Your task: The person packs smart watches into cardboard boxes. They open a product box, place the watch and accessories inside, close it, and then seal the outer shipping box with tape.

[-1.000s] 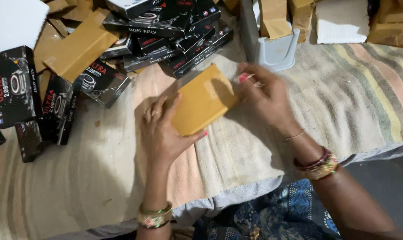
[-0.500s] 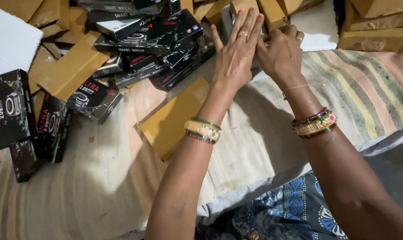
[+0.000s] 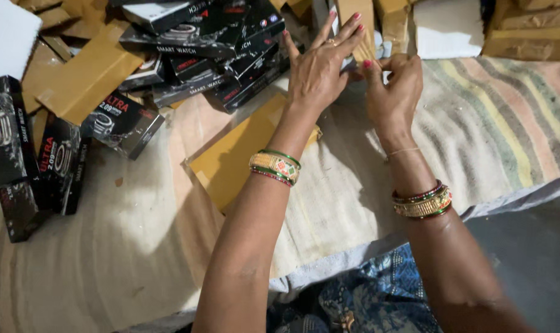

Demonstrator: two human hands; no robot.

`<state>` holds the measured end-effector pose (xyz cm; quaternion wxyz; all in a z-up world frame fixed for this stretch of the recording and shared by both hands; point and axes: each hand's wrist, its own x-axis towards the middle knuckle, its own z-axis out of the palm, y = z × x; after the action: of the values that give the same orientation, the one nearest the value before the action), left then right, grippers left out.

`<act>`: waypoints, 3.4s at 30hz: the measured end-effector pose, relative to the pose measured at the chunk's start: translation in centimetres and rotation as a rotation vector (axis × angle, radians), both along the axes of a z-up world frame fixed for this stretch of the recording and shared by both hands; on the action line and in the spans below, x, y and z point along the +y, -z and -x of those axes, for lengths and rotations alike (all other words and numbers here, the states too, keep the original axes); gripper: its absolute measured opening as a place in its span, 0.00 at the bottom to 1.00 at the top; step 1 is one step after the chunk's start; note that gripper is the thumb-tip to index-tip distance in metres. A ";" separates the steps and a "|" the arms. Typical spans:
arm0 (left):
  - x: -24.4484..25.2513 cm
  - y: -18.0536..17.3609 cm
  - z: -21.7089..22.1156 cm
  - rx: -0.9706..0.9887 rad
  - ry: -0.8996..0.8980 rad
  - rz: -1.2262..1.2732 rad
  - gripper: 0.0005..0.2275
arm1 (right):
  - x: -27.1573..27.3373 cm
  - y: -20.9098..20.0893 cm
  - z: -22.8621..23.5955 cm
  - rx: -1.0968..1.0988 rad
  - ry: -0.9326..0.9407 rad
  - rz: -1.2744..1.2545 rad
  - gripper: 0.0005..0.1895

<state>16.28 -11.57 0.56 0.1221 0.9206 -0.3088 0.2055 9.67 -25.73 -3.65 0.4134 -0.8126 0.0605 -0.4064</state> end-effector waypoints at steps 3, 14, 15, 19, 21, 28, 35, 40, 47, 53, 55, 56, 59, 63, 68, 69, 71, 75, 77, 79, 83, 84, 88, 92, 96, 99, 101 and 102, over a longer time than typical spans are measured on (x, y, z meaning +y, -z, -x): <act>0.0 -0.8 0.5 0.016 -0.013 -0.022 0.34 | 0.2 0.6 0.2 -0.076 -0.119 -0.191 0.10; 7.8 -0.6 4.9 0.227 -0.108 0.281 0.28 | -1.3 0.3 -0.6 0.148 -0.240 -0.337 0.03; 9.6 -0.6 5.1 0.339 -0.184 0.305 0.23 | -1.4 0.2 -0.7 0.148 -0.215 -0.315 0.03; 14.8 0.1 5.5 0.424 -0.123 0.359 0.23 | -0.9 0.2 0.3 0.080 -0.324 -0.446 0.02; 15.6 0.3 5.2 0.677 -0.119 0.457 0.24 | -0.8 0.2 0.2 0.042 -0.390 -0.530 0.03; 14.8 -0.5 3.5 1.075 -0.151 0.479 0.28 | -1.9 1.2 -1.1 0.160 -0.258 -0.406 0.10; 15.5 -4.7 6.2 0.755 0.324 0.363 0.41 | -3.3 2.5 -0.9 0.346 0.011 -0.044 0.13; 14.1 -6.8 8.7 0.957 0.218 0.465 0.29 | -2.3 1.9 0.9 0.136 -0.293 -0.395 0.12; 10.7 -6.8 10.6 0.464 0.081 0.225 0.21 | 1.6 0.1 5.9 0.109 -0.990 -0.557 0.05; 10.4 -6.2 10.7 0.474 0.062 0.251 0.21 | 4.0 -0.1 6.1 0.301 -0.833 -0.466 0.12; 10.4 -6.0 10.7 0.460 0.080 0.254 0.21 | 4.3 0.3 6.2 0.319 -0.715 -0.525 0.18; 10.3 -5.9 10.6 0.437 0.101 0.253 0.21 | 4.2 0.5 6.2 0.259 -0.622 -0.372 0.19; 10.1 -5.7 10.5 0.394 0.134 0.247 0.21 | 3.9 0.6 6.0 0.110 -0.347 -0.037 0.28; 10.4 -5.6 10.9 0.403 0.072 0.230 0.20 | 3.5 -0.4 5.7 -0.160 -0.236 0.083 0.59; 10.7 -5.7 10.6 0.442 0.048 0.276 0.20 | 3.4 -1.3 6.7 0.095 -0.399 -0.174 0.62; 10.9 -5.7 10.5 0.448 0.050 0.294 0.20 | 3.4 -1.2 6.9 0.107 -0.447 -0.255 0.55; 11.3 -5.5 10.6 0.481 0.090 0.352 0.21 | 3.5 -0.7 7.6 0.111 -0.665 -0.457 0.38; 11.1 -5.6 10.3 0.518 0.063 0.342 0.21 | 3.3 -0.2 7.6 0.192 -0.956 -0.663 0.09; 11.0 -5.7 10.4 0.499 0.054 0.327 0.22 | 3.8 0.1 7.4 0.254 -0.886 -0.603 0.06; 11.1 -5.7 10.7 0.468 0.040 0.298 0.22 | 4.4 0.4 7.2 0.261 -0.792 -0.508 0.07; 10.8 -5.7 10.8 0.390 0.072 0.257 0.22 | 4.9 0.7 7.5 0.236 -0.563 -0.275 0.12; 10.7 -5.6 10.7 0.372 0.091 0.257 0.23 | 5.1 0.7 7.6 0.221 -0.536 -0.265 0.12; 10.4 -5.3 10.5 0.354 0.055 0.242 0.20 | 5.3 0.0 7.9 0.060 -0.451 -0.102 0.15; 10.2 -4.9 10.3 0.311 0.084 0.275 0.17 | 4.9 -1.2 7.8 0.035 -0.279 -0.034 0.34; 10.2 -4.7 10.3 0.351 0.023 0.271 0.17 | 4.6 -1.4 7.4 0.090 -0.286 -0.066 0.47; 10.1 -4.8 10.2 0.306 0.087 0.302 0.16 | 4.3 -0.8 7.6 0.109 -0.558 -0.357 0.36; 10.2 -4.8 10.2 0.297 0.057 0.272 0.17 | 4.2 -0.3 7.9 0.110 -0.796 -0.566 0.24; 10.2 -4.8 10.3 0.294 0.041 0.258 0.17 | 4.0 -0.1 8.0 0.115 -0.903 -0.609 0.16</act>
<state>6.00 -1.32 5.36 0.2870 0.9109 -0.2775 0.1039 1.64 -21.74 -3.55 0.7595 -0.6221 -0.1569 -0.1077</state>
